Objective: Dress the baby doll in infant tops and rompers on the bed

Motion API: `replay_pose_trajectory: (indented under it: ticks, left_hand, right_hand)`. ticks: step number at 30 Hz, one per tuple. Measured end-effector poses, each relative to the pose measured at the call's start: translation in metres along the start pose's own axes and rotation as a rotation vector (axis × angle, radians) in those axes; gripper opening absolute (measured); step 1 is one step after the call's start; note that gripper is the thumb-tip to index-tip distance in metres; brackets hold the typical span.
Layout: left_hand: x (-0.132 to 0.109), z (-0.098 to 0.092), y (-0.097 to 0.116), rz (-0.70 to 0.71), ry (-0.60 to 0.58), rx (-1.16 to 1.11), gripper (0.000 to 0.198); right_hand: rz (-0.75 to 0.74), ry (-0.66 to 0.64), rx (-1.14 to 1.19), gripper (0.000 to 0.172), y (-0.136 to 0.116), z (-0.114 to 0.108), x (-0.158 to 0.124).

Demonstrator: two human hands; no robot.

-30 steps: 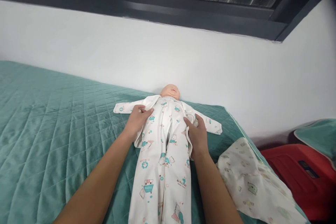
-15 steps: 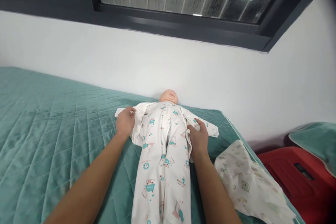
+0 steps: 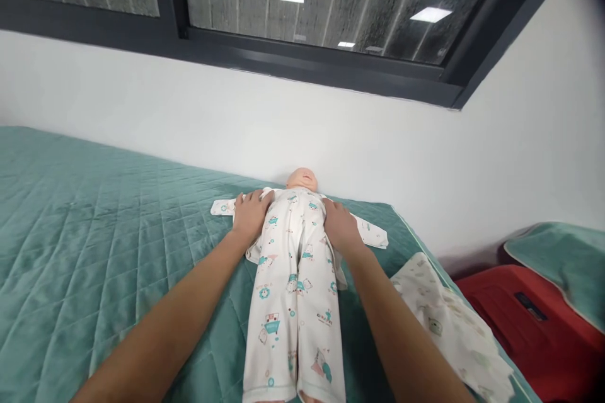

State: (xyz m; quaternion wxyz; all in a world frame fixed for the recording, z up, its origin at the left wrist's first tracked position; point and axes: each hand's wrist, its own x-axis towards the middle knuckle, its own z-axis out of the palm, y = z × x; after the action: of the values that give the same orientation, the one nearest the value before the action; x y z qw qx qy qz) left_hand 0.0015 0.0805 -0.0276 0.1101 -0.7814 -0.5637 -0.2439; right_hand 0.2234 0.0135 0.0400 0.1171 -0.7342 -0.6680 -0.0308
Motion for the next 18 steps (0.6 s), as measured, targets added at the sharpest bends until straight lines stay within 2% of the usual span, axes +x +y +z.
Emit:
replay_pose_trajectory:
  ticks: [6, 12, 15, 18]
  left_hand:
    - [0.011, 0.000, -0.005, -0.088, -0.027, -0.050, 0.043]
    - [0.013, 0.000, -0.029, -0.179, -0.011, -0.156, 0.040]
    - [0.010, -0.003, -0.043, -0.244, -0.035, -0.216, 0.038]
    - [0.007, -0.005, -0.047, -0.289, -0.075, -0.227, 0.037]
  right_hand:
    - [-0.063, -0.091, -0.033, 0.048, 0.024, 0.011, 0.031]
    - [-0.044, -0.152, -0.010, 0.045, 0.073, 0.017, 0.055]
    - [0.015, -0.153, 0.061, 0.045, 0.100, 0.022, 0.067]
    - [0.055, -0.094, 0.172, 0.043, 0.113, 0.031, 0.069]
